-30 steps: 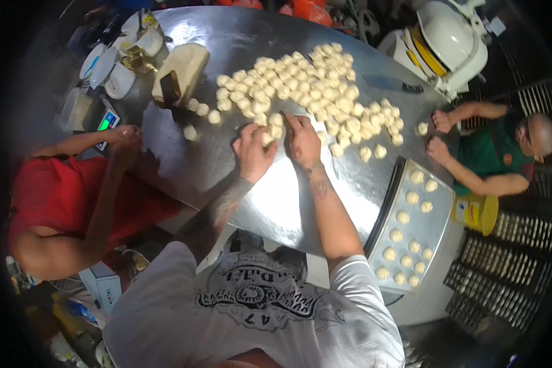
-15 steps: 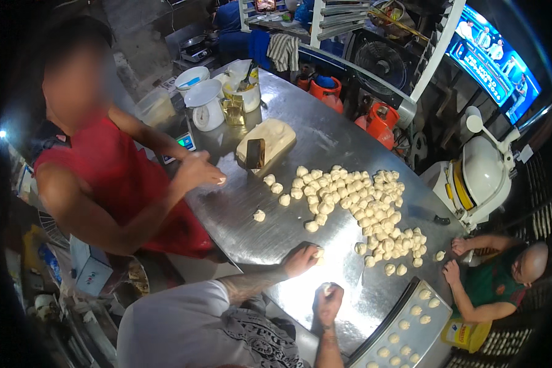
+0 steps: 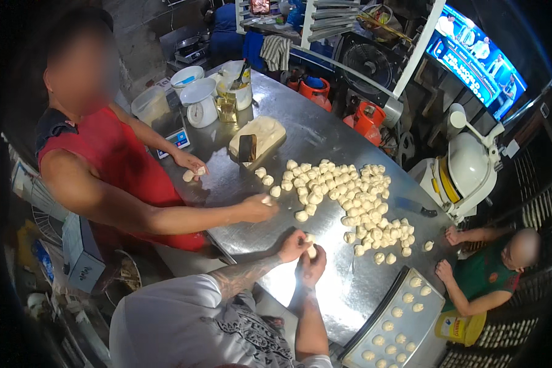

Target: The person rolls small pieces of dough into balls by hand and places them on a metal tray, using a metal scraper to cut and arrange the dough.

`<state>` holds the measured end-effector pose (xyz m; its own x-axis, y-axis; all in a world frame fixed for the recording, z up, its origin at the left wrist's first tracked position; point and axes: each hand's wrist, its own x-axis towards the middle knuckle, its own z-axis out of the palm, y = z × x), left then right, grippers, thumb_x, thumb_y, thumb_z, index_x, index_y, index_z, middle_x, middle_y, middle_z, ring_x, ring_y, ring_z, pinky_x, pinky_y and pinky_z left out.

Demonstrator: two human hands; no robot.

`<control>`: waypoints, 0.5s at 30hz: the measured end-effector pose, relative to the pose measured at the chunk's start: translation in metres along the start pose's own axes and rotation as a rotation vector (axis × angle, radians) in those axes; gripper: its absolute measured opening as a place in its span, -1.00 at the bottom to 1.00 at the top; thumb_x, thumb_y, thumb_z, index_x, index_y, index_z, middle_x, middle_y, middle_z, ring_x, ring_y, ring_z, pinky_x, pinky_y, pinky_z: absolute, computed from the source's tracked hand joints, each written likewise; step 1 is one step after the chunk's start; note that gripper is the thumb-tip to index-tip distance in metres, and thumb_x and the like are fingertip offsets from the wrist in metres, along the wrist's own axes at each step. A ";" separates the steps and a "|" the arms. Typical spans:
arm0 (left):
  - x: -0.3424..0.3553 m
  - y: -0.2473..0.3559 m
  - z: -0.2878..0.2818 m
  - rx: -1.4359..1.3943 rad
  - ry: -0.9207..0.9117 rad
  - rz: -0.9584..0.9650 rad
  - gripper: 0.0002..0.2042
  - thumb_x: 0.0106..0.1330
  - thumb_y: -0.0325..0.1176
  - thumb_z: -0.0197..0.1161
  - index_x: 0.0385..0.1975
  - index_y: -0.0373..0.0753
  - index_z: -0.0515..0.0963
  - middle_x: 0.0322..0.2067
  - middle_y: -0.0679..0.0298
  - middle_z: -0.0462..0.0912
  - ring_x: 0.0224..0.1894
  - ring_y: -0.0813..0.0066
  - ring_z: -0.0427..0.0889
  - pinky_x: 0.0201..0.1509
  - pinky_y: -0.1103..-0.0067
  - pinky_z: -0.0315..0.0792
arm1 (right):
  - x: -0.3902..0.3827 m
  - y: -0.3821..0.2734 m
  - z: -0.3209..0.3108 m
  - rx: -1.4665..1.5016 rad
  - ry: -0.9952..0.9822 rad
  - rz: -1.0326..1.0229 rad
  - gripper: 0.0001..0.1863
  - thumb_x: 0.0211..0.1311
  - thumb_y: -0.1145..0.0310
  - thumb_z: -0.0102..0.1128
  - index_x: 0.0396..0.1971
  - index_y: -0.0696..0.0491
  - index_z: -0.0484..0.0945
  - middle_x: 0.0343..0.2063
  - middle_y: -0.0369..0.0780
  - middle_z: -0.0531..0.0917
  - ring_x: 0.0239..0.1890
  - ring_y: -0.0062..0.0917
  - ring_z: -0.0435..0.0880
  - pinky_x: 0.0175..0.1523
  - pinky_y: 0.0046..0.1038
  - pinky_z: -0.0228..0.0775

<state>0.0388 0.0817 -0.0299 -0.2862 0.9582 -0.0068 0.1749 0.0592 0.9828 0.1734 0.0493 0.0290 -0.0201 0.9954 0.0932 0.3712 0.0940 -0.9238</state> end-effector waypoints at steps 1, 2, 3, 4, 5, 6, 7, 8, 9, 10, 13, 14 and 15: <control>0.000 -0.001 -0.008 -0.015 0.186 0.060 -0.64 0.39 -0.21 0.53 -0.05 -0.22 0.50 -0.31 0.17 0.65 -0.28 0.33 0.64 -0.15 0.37 0.56 | -0.006 0.004 0.000 0.241 0.002 0.086 -0.42 0.34 0.35 0.41 0.30 0.23 0.51 0.12 0.02 0.68 0.17 -0.22 0.65 0.33 -0.25 0.46; -0.001 -0.003 -0.023 0.050 0.256 0.034 -0.63 0.39 -0.20 0.51 -0.03 -0.22 0.49 -0.30 0.15 0.66 -0.28 0.25 0.65 -0.14 0.33 0.56 | -0.013 0.009 -0.016 0.046 0.053 0.008 -0.53 0.42 0.43 0.44 0.21 0.24 0.48 0.04 -0.07 0.73 -0.03 -0.44 0.74 0.09 -0.41 0.62; -0.012 0.001 -0.039 0.073 0.276 0.016 -0.63 0.39 -0.19 0.51 -0.03 -0.21 0.48 -0.30 0.13 0.66 -0.28 0.22 0.66 -0.13 0.31 0.56 | -0.029 0.014 -0.049 -0.028 0.020 0.069 -0.50 0.39 0.45 0.46 0.23 0.24 0.48 0.03 -0.08 0.73 -0.04 -0.45 0.75 0.07 -0.41 0.65; -0.021 0.010 -0.056 0.092 0.294 0.007 -0.62 0.39 -0.19 0.50 -0.02 -0.21 0.47 -0.30 0.12 0.66 -0.27 0.18 0.67 -0.13 0.30 0.57 | -0.053 0.018 -0.078 0.107 0.046 0.105 -0.50 0.40 0.43 0.46 0.23 0.24 0.48 0.03 -0.09 0.73 -0.06 -0.47 0.75 0.06 -0.43 0.65; -0.037 0.022 -0.071 0.247 -0.095 0.047 -0.60 0.39 -0.12 0.48 0.01 -0.21 0.49 -0.23 0.11 0.68 -0.19 0.12 0.68 -0.06 0.27 0.56 | -0.078 0.049 -0.113 -0.043 0.044 0.003 -0.46 0.39 0.34 0.48 0.25 0.21 0.49 0.03 -0.01 0.73 -0.09 -0.37 0.77 0.09 -0.37 0.64; -0.050 0.024 -0.086 0.350 -0.254 0.044 -0.58 0.40 -0.09 0.47 0.02 -0.21 0.50 -0.19 0.11 0.69 -0.15 0.10 0.69 -0.03 0.26 0.56 | -0.101 0.025 -0.130 -0.370 -0.068 0.039 -0.45 0.36 0.32 0.45 0.27 0.17 0.50 -0.04 0.05 0.73 -0.08 -0.14 0.78 0.13 -0.19 0.63; -0.058 0.028 -0.091 0.428 -0.435 0.071 -0.57 0.40 -0.06 0.46 0.04 -0.22 0.51 -0.15 0.10 0.70 -0.11 0.07 0.70 0.00 0.25 0.55 | -0.106 0.017 -0.135 -0.372 -0.061 0.035 -0.45 0.36 0.32 0.45 0.27 0.17 0.50 -0.04 0.05 0.73 -0.08 -0.14 0.78 0.13 -0.19 0.63; -0.065 0.025 -0.093 0.691 -0.368 0.193 -0.55 0.42 -0.01 0.42 0.07 -0.22 0.53 -0.05 0.12 0.70 -0.02 0.07 0.68 0.08 0.26 0.52 | -0.111 0.014 -0.133 -0.562 -0.074 -0.024 -0.48 0.33 0.36 0.41 0.25 0.15 0.53 -0.09 0.08 0.71 -0.10 -0.03 0.74 0.10 -0.11 0.61; -0.071 0.019 -0.095 0.952 -0.300 0.313 -0.53 0.45 0.04 0.38 0.10 -0.22 0.56 0.05 0.14 0.70 0.07 0.08 0.66 0.16 0.26 0.49 | -0.116 0.013 -0.129 -0.750 -0.087 -0.078 -0.50 0.30 0.40 0.38 0.23 0.13 0.56 -0.14 0.12 0.68 -0.12 0.08 0.70 0.07 -0.03 0.59; -0.064 0.021 -0.087 0.966 -0.266 0.481 -0.57 0.48 0.01 0.33 0.10 -0.21 0.59 0.08 0.20 0.69 0.12 0.17 0.63 0.19 0.31 0.46 | -0.102 0.009 -0.113 -0.730 -0.062 -0.232 -0.55 0.31 0.42 0.33 0.19 0.12 0.58 -0.21 0.07 0.67 -0.16 0.06 0.68 0.01 -0.03 0.58; -0.041 0.037 -0.030 0.860 -0.268 0.666 -0.73 0.52 -0.14 0.24 0.04 -0.15 0.65 -0.01 0.31 0.68 0.10 0.31 0.63 0.18 0.36 0.43 | -0.052 0.008 -0.045 -0.565 0.028 -0.565 -0.68 0.30 0.55 0.23 0.04 0.08 0.68 -0.27 -0.03 0.68 -0.24 -0.07 0.66 -0.11 -0.09 0.51; -0.047 0.036 -0.016 0.992 -0.357 0.656 -0.80 0.50 -0.25 0.23 -0.01 -0.11 0.67 -0.08 0.32 0.67 0.09 0.36 0.64 0.18 0.35 0.44 | -0.062 0.013 -0.038 -0.507 0.040 -0.518 -0.75 0.33 0.54 0.23 -0.03 0.08 0.71 -0.25 -0.07 0.70 -0.21 -0.08 0.66 -0.07 -0.09 0.51; -0.056 0.035 -0.016 0.991 -0.366 0.658 -0.80 0.50 -0.25 0.23 -0.01 -0.11 0.67 -0.08 0.32 0.67 0.09 0.36 0.64 0.18 0.35 0.44 | -0.068 0.018 -0.037 -0.453 0.061 -0.472 -0.81 0.36 0.53 0.24 -0.10 0.09 0.73 -0.23 -0.11 0.72 -0.18 -0.09 0.67 -0.03 -0.09 0.51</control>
<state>0.0455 0.0260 0.0081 0.3766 0.8981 0.2271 0.8661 -0.4284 0.2578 0.2159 -0.0169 0.0203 -0.2289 0.8451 0.4831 0.6898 0.4910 -0.5321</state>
